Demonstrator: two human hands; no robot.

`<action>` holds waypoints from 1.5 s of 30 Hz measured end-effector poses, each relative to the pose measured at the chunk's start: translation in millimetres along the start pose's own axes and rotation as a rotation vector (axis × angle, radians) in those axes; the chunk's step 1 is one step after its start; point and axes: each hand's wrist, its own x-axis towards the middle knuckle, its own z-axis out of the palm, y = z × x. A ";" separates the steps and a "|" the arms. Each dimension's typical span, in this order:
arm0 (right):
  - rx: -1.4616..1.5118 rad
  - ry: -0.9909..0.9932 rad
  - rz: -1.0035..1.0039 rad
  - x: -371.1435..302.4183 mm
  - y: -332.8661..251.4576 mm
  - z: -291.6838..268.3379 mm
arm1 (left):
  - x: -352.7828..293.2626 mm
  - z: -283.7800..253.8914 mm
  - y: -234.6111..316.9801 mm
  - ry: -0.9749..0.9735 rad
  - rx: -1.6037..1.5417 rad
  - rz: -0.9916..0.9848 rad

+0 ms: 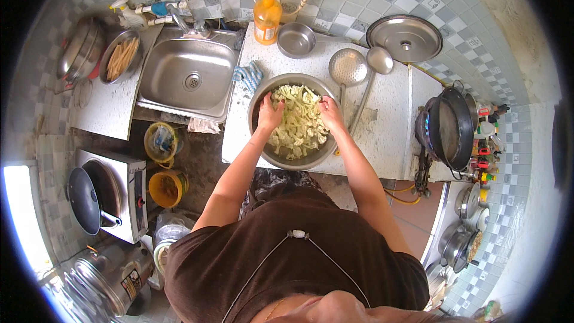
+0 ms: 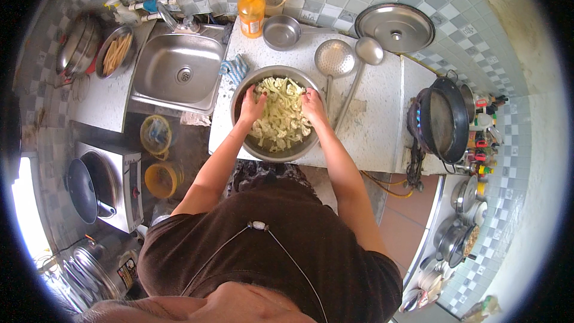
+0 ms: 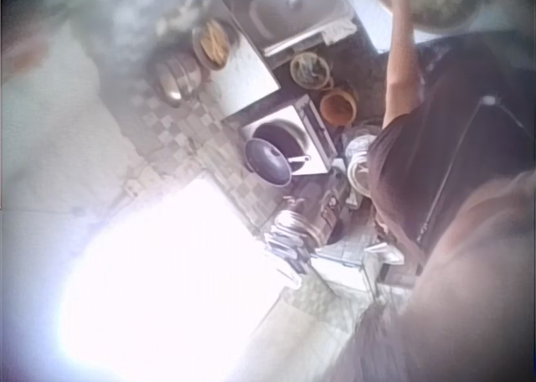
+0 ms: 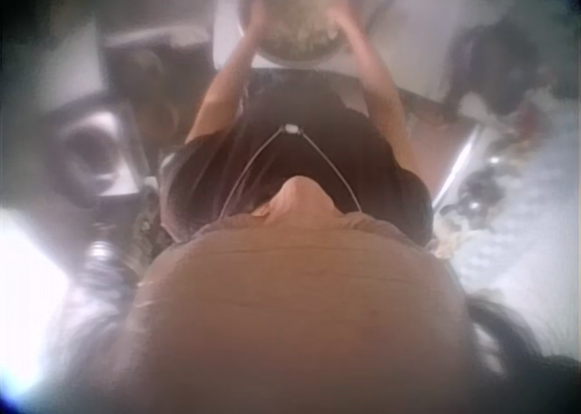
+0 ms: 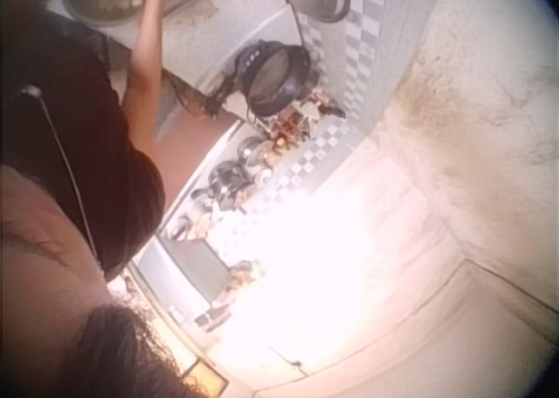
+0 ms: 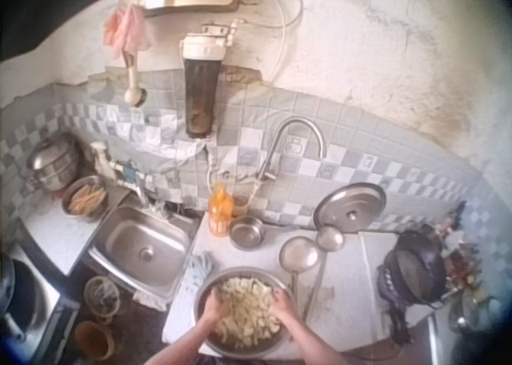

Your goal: The person is breaking cauliflower into florets by hand inside a large metal bowl.

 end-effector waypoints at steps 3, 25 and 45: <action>0.013 -0.089 0.080 18.1 2.5 11.9 | 29.6 4.9 10.3 -0.221 -0.090 -0.190; 0.501 -0.411 -0.183 -82.4 -31.4 -37.7 | -41.2 -65.4 80.0 -0.563 -0.638 -0.011; -0.747 -0.330 -0.337 -104.9 -24.5 4.9 | -117.5 -82.6 61.6 -0.701 0.417 0.599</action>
